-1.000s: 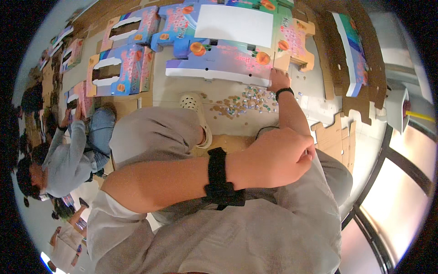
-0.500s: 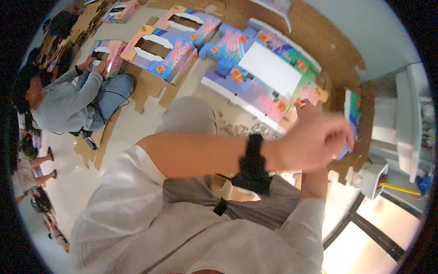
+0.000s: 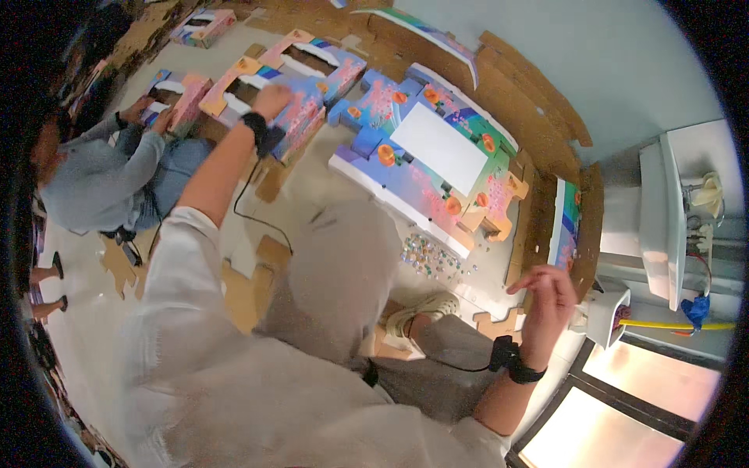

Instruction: Manually fold and assemble printed cardboard fruit shipping boxes.

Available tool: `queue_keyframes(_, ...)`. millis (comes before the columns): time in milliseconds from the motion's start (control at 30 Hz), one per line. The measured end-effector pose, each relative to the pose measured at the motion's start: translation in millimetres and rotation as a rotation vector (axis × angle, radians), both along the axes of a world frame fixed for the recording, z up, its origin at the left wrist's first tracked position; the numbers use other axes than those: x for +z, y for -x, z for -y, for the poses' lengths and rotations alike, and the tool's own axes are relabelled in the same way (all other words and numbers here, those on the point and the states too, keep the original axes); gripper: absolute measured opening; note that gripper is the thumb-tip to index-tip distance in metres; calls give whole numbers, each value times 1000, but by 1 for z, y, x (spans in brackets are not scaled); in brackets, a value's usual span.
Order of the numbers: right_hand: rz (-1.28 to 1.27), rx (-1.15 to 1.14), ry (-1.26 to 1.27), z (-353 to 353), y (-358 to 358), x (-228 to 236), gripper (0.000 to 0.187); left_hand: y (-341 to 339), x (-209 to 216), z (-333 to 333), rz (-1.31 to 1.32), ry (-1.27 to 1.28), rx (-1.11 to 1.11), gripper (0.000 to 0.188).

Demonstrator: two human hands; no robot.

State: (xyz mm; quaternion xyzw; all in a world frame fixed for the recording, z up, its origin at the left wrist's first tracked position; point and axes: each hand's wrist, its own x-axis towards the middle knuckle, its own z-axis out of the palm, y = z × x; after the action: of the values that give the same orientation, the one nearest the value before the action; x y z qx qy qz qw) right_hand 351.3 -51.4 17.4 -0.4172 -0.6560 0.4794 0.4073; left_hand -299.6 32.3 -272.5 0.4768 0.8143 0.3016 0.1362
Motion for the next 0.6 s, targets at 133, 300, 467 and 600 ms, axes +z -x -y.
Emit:
queue_keyframes(133, 110, -163, 174, -12, 7, -47, 21, 8, -98, -11, -138, 353, 102, 63)
queue_keyframes(300, 101, -204, 268, -16, 2, -56, 19, -14, -107, -29, -193, 384, 277, 96)
queue_keyframes(467, 163, -157, 254, -13, 8, -50, 17, -5, -89, -33, -138, 568, 154, 101)
queue_keyframes(600, 169, -78, 202, -12, 13, -46, 18, 0, -42, -7, 28, 6, 20, 106)
